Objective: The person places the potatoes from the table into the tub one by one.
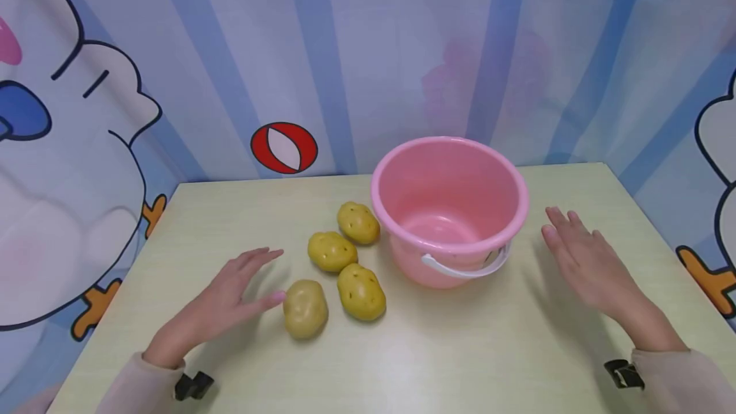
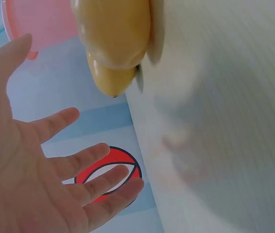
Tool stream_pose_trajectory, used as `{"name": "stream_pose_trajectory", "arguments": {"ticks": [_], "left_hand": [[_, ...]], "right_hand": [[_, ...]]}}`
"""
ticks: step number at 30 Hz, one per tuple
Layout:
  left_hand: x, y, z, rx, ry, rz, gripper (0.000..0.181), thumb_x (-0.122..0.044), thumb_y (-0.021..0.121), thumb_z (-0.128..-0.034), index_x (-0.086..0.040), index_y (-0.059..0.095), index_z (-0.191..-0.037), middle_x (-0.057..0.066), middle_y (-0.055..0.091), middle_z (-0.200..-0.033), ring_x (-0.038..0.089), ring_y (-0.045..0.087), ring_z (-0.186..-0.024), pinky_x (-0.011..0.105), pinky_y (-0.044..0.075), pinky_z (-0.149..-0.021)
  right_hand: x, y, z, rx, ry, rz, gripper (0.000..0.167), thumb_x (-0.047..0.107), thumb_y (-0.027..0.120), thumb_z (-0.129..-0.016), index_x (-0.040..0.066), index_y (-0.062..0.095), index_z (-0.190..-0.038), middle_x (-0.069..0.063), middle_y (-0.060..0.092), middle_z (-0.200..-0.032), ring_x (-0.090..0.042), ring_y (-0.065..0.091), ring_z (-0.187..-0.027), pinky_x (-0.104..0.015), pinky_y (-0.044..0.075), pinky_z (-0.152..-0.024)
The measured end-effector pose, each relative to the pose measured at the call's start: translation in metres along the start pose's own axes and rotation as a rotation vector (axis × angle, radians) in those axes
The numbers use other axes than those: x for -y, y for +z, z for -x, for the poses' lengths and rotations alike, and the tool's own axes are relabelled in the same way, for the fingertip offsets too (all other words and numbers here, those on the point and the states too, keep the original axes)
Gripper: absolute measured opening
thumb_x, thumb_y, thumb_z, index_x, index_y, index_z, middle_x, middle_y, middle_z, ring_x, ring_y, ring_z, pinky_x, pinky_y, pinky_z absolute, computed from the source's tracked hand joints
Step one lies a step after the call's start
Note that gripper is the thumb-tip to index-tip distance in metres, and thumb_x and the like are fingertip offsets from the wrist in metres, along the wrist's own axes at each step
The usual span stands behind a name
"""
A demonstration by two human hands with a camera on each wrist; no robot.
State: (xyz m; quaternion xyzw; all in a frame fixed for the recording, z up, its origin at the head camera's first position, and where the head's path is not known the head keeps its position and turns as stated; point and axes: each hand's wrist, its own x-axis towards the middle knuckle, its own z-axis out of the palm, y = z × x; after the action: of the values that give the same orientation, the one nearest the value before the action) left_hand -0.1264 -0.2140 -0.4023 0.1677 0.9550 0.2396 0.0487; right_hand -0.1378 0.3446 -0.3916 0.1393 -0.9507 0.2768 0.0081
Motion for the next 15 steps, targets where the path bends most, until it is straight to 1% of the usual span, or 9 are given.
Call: {"name": "stream_pose_trajectory", "arguments": {"ticks": [4, 6, 7, 9, 11, 13, 15], "left_hand": [[-0.004, 0.001, 0.001, 0.006, 0.012, 0.026, 0.080, -0.069, 0.061, -0.0865, -0.030, 0.038, -0.153, 0.009, 0.038, -0.153, 0.035, 0.037, -0.138, 0.065, 0.037, -0.101], [-0.007, 0.002, 0.002, 0.015, 0.015, 0.037, 0.080, -0.069, 0.062, -0.0856, -0.031, 0.039, -0.152, 0.007, 0.040, -0.151, 0.033, 0.039, -0.136, 0.063, 0.038, -0.101], [-0.008, 0.003, 0.002, 0.021, 0.016, 0.041, 0.081, -0.070, 0.062, -0.0852, -0.031, 0.039, -0.152, 0.006, 0.041, -0.149, 0.032, 0.040, -0.136, 0.062, 0.039, -0.101], [-0.010, 0.004, 0.002, 0.032, 0.017, 0.046, 0.081, -0.070, 0.063, -0.0843, -0.030, 0.041, -0.151, 0.004, 0.043, -0.147, 0.031, 0.041, -0.134, 0.062, 0.040, -0.101], [-0.012, 0.005, 0.002, 0.043, 0.019, 0.047, 0.082, -0.070, 0.063, -0.0837, -0.029, 0.042, -0.151, 0.004, 0.044, -0.146, 0.030, 0.043, -0.133, 0.061, 0.040, -0.101], [-0.013, 0.006, 0.001, 0.055, 0.024, 0.046, 0.082, -0.070, 0.064, -0.0835, -0.028, 0.043, -0.151, 0.004, 0.045, -0.144, 0.030, 0.044, -0.131, 0.060, 0.041, -0.100], [-0.014, 0.007, 0.001, 0.067, 0.031, 0.046, 0.082, -0.070, 0.064, -0.0836, -0.027, 0.043, -0.150, 0.005, 0.046, -0.142, 0.030, 0.045, -0.129, 0.059, 0.042, -0.100]], "right_hand": [[0.004, -0.006, -0.003, -0.014, 0.005, -0.044, 0.055, 0.025, 0.017, -0.111, -0.008, 0.013, -0.155, -0.042, 0.011, -0.152, -0.053, -0.002, -0.144, -0.066, -0.007, -0.111], [0.005, -0.009, -0.005, -0.018, 0.019, -0.058, 0.056, 0.027, 0.016, -0.111, -0.008, 0.014, -0.155, -0.044, 0.010, -0.152, -0.057, 0.001, -0.143, -0.071, -0.001, -0.109], [0.006, -0.011, -0.006, -0.022, 0.024, -0.061, 0.056, 0.027, 0.015, -0.111, -0.007, 0.015, -0.155, -0.044, 0.011, -0.152, -0.059, 0.006, -0.141, -0.073, 0.004, -0.107], [0.009, -0.013, -0.008, -0.040, 0.031, -0.062, 0.056, 0.028, 0.015, -0.111, -0.006, 0.017, -0.155, -0.043, 0.017, -0.151, -0.063, 0.017, -0.136, -0.077, 0.016, -0.101], [0.011, -0.015, -0.010, -0.067, 0.027, -0.063, 0.055, 0.027, 0.015, -0.111, -0.005, 0.019, -0.155, -0.041, 0.025, -0.149, -0.065, 0.028, -0.129, -0.078, 0.026, -0.093], [0.014, -0.016, -0.012, -0.104, 0.021, -0.054, 0.055, 0.027, 0.016, -0.111, -0.006, 0.022, -0.154, -0.040, 0.034, -0.146, -0.064, 0.038, -0.123, -0.076, 0.032, -0.086], [0.017, -0.017, -0.014, -0.142, 0.025, -0.048, 0.054, 0.027, 0.017, -0.111, -0.007, 0.026, -0.153, -0.039, 0.040, -0.143, -0.063, 0.041, -0.120, -0.074, 0.035, -0.084]]}}
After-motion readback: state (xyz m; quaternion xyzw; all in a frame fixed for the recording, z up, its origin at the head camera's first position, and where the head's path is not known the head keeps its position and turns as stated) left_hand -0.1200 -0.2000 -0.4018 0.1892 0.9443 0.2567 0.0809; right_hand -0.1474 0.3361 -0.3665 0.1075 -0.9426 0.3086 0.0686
